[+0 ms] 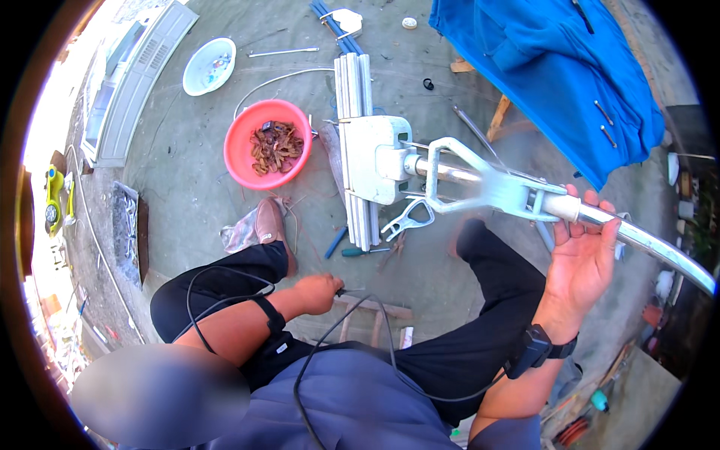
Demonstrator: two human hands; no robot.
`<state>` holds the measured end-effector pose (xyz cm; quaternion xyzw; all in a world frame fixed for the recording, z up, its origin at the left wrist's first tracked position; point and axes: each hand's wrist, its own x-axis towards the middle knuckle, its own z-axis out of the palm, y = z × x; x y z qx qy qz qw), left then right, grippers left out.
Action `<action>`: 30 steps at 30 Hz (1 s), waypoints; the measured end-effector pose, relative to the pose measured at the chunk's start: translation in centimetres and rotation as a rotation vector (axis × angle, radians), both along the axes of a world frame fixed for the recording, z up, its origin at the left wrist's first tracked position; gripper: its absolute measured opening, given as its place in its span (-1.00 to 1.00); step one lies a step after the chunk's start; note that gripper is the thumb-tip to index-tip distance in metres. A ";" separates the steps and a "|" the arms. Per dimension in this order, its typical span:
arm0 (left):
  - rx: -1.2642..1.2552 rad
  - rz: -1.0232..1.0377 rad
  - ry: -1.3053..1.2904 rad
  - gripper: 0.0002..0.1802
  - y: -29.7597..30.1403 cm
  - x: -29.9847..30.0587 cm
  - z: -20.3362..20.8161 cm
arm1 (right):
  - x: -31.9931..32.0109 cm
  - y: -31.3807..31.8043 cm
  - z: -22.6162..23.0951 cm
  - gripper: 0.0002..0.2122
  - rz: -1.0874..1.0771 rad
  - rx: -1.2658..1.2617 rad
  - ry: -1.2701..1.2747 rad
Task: The person disassembles a long metal component using a screwdriver, سپس examines a large white mechanical device with a handle and tubes, and finally uses the screwdriver on the mechanical device.
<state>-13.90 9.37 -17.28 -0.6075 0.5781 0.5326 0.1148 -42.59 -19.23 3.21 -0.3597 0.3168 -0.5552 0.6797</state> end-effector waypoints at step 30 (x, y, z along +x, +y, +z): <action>-0.454 1.203 1.211 -0.14 -12.1 7.6 10.4 | -3.0 0.6 0.1 -0.66 0.167 -0.122 -0.205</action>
